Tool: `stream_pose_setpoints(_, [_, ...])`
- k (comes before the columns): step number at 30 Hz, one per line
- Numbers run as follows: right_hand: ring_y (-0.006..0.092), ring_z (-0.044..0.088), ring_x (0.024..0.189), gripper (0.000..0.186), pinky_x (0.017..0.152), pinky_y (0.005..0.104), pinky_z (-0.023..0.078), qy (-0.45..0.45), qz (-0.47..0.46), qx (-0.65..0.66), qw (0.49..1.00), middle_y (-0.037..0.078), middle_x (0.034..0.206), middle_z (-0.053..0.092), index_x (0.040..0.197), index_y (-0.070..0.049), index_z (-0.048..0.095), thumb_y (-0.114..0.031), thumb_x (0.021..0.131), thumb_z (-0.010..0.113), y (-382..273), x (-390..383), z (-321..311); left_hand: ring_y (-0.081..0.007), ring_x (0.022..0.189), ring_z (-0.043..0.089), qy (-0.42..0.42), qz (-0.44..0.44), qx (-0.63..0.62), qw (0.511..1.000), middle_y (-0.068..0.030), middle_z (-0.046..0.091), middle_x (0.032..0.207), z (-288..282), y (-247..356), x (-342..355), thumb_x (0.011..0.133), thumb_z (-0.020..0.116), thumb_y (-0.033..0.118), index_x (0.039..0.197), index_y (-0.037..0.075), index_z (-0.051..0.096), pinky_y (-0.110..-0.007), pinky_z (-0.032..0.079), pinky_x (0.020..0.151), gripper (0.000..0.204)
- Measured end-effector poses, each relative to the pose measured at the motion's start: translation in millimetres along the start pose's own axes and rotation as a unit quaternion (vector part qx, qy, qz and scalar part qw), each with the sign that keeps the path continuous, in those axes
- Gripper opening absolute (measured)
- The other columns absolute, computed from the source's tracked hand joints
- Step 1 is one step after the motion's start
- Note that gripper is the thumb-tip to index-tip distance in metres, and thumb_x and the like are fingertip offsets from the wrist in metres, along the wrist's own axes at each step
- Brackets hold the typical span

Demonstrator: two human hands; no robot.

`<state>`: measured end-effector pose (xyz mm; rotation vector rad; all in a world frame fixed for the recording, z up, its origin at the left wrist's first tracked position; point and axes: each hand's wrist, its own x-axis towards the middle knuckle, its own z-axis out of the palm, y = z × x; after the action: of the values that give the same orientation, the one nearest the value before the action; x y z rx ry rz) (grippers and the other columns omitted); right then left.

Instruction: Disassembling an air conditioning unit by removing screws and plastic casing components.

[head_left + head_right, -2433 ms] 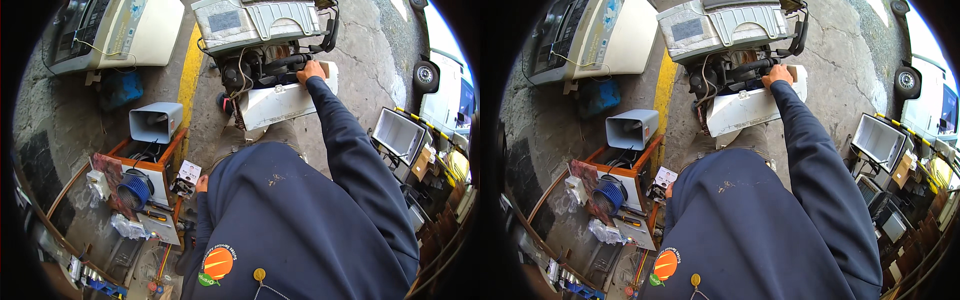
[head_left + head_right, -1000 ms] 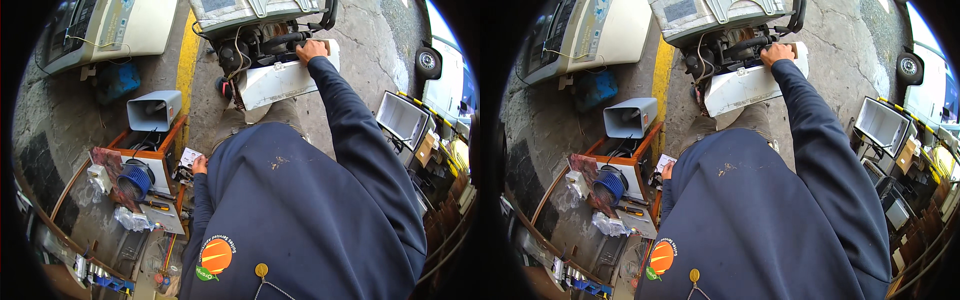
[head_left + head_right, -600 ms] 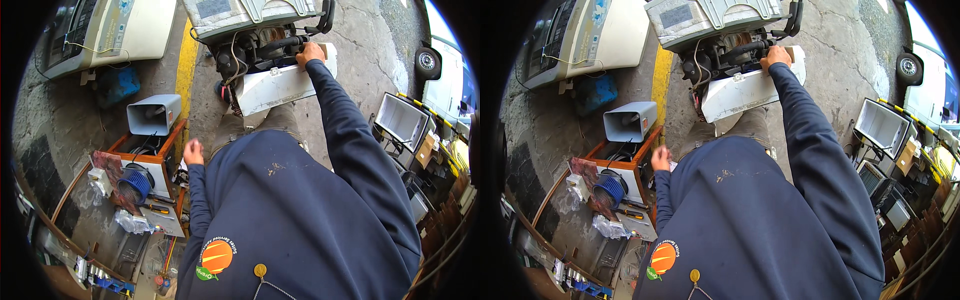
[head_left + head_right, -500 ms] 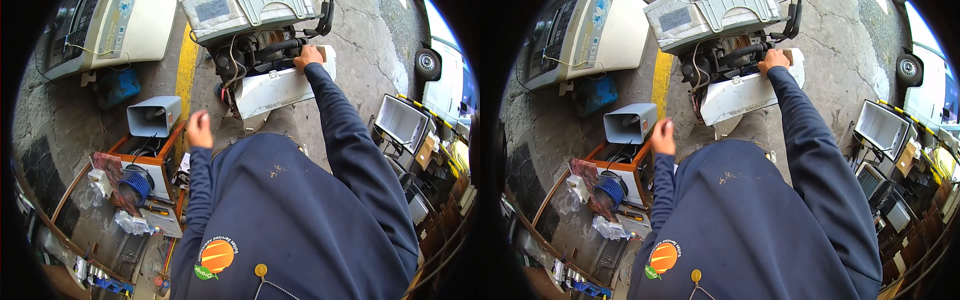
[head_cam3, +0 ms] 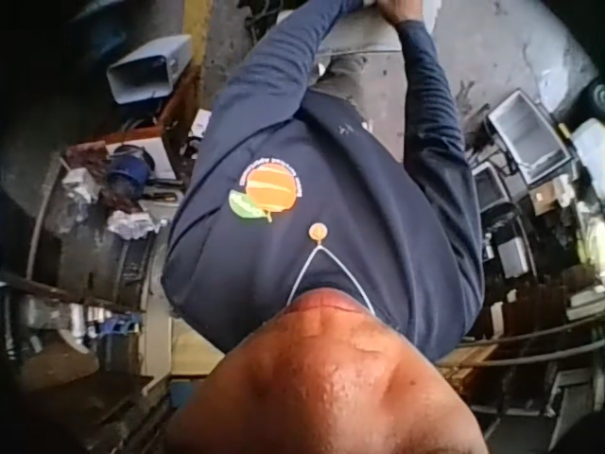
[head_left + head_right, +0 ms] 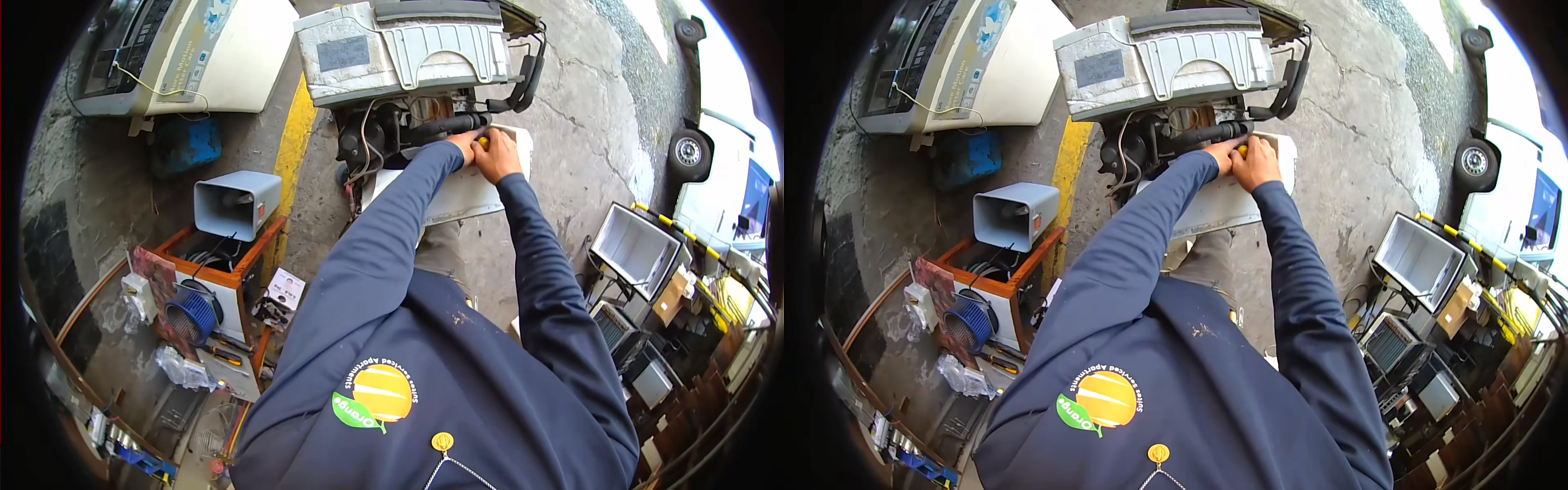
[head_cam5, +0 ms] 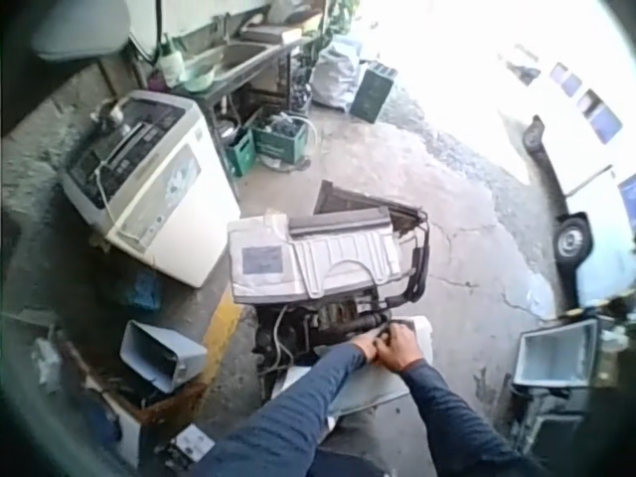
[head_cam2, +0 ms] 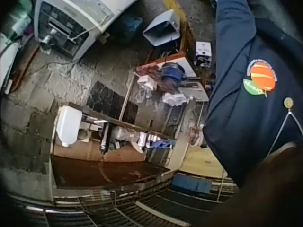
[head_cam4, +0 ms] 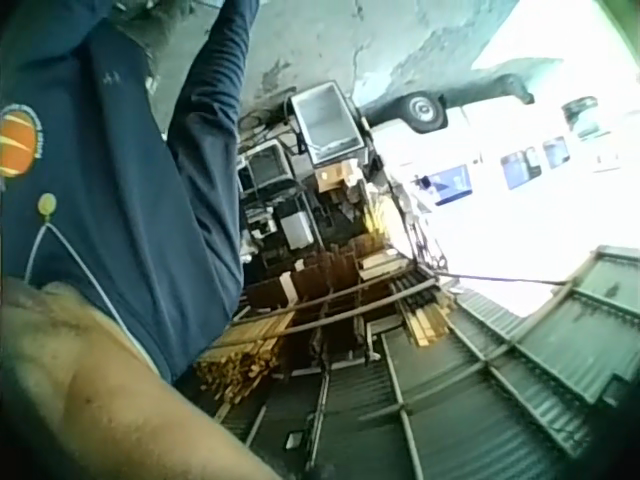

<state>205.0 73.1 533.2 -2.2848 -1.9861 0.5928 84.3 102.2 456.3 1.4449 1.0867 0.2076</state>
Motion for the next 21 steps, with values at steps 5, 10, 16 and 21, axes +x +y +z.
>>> stream_pose_setpoints(5, [0.0368,0.065,0.078,0.033,0.074,0.0408,0.052,0.084,-0.094,-0.222,0.967,0.023,0.091,0.069,0.088,0.001,0.066,-0.032,0.087,0.064,-29.9,-11.6,-39.6,-0.0320,0.108,0.067,-0.036,0.027,-0.047,0.998,-0.0124,0.071,0.124,-6.5,-3.5,-0.1,0.091,0.057,0.014,0.133,0.013,0.063,-0.036,0.050,0.098,0.042])
stream_pose_setpoints(10, [0.0342,0.063,0.080,0.031,0.071,0.0402,0.050,-0.120,-0.071,-0.222,0.965,0.020,0.088,0.067,0.084,0.000,0.068,-0.031,0.088,0.063,-27.7,3.8,-46.7,-0.0307,0.105,0.068,-0.043,-0.013,-0.123,0.991,-0.0119,0.072,0.122,0.1,1.8,-0.5,0.091,0.058,0.012,0.131,0.012,0.064,-0.034,0.051,0.097,0.040])
stream_pose_setpoints(16, [0.0314,0.061,0.084,0.026,0.073,0.0380,0.050,0.012,-0.255,-0.247,0.935,0.016,0.090,0.067,0.085,-0.005,0.070,-0.030,0.086,0.064,-28.2,13.4,-40.0,-0.0306,0.105,0.068,-0.029,-0.021,-0.143,0.989,-0.0121,0.072,0.122,-0.3,-2.6,2.3,0.091,0.058,0.012,0.131,0.011,0.064,-0.034,0.051,0.097,0.041])
stream_pose_setpoints(21, [0.0295,0.060,0.096,0.012,0.082,0.0367,0.051,-0.166,0.085,-0.225,0.956,0.008,0.097,0.067,0.084,-0.004,0.070,-0.014,0.078,0.065,-52.0,18.3,-60.9,-0.0305,0.106,0.068,-0.024,-0.024,-0.156,0.987,-0.0123,0.071,0.123,10.6,7.6,7.3,0.091,0.059,0.013,0.132,0.011,0.063,-0.034,0.051,0.097,0.041])
